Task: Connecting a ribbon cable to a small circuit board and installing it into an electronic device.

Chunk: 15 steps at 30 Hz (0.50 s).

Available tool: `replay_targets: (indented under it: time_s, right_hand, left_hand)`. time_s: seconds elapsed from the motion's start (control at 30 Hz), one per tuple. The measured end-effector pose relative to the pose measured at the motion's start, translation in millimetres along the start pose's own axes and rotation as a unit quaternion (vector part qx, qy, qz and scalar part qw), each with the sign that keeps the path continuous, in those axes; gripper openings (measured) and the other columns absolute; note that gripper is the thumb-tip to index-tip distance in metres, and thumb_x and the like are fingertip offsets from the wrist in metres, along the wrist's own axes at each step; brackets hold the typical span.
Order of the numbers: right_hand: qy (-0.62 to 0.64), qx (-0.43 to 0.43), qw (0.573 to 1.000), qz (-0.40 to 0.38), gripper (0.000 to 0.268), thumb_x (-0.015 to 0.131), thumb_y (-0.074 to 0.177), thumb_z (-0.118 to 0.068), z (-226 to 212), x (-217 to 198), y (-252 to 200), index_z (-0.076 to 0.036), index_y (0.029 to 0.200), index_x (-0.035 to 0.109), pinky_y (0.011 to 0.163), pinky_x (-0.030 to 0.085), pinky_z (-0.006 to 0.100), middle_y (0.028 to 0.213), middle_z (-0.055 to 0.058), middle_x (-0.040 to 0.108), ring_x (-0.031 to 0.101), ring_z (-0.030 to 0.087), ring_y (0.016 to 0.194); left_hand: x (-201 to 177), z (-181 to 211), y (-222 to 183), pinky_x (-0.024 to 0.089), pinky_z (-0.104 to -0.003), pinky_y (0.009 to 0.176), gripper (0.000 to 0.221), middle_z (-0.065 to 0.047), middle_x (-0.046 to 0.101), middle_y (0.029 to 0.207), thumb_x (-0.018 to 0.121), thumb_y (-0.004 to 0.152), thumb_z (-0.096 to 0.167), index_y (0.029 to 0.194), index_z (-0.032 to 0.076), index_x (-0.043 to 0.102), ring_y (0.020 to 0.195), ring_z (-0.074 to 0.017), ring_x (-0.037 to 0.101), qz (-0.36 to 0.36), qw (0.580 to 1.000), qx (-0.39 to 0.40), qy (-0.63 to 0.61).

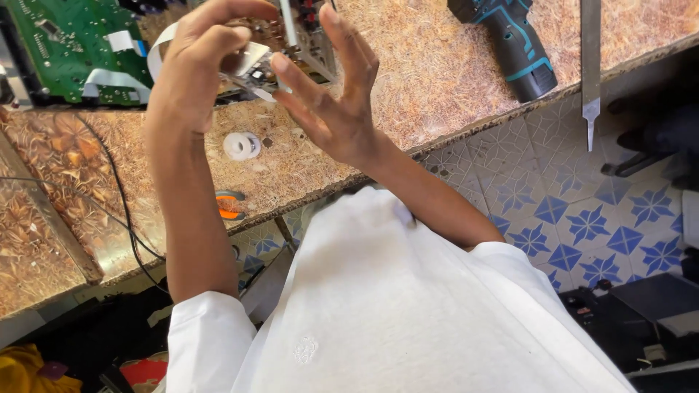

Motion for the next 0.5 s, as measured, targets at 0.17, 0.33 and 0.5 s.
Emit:
replay_targets:
  time_s: [0.17, 0.33, 0.5]
  right_hand:
    - [-0.005, -0.006, 1.000, -0.001, 0.031, 0.072, 0.112, -0.034, -10.4, -2.1, 21.7, -0.035, 0.141, 0.062, 0.127, 0.043, 0.050, 0.165, 0.004, 0.021, 0.026, 0.028, 0.154]
    - [0.016, 0.024, 1.000, -0.006, 0.030, 0.067, 0.107, -0.047, -6.8, -2.2, 27.9, -0.033, 0.134, 0.065, 0.121, 0.042, 0.049, 0.158, 0.002, 0.030, 0.033, 0.027, 0.150]
    - [0.012, 0.043, 0.999, -0.024, 0.028, 0.073, 0.107, -0.040, -8.9, -4.1, 31.2, -0.026, 0.130, 0.068, 0.122, 0.039, 0.051, 0.155, 0.006, 0.031, 0.033, 0.028, 0.150]
  left_hand:
    - [-1.1, -5.5, 3.1, 0.034, -0.025, 0.062, 0.034, 0.000, 0.050, 0.088, 0.043, 0.095, 0.016, 0.120, 0.007, 0.064, 0.069, -0.0085, 0.040, -0.066, 0.996, 0.053, 0.019]
    - [-11.2, -6.1, -4.8, 0.043, -0.029, 0.086, 0.037, -0.005, 0.061, 0.119, 0.044, 0.108, 0.034, 0.124, 0.007, 0.063, 0.103, -0.0150, 0.057, -0.084, 0.984, 0.149, 0.042]
    - [-24.4, -14.1, -19.9, 0.034, -0.028, 0.075, 0.058, -0.009, 0.059, 0.117, 0.034, 0.114, 0.050, 0.137, 0.001, 0.058, 0.079, -0.0135, 0.042, -0.107, 0.955, 0.268, 0.062]
Point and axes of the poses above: each hand's wrist, its own y-axis towards the middle knuckle, its own x-axis out of the palm, z = x × y, the point moved 2 cm from there along y, towards the middle knuckle
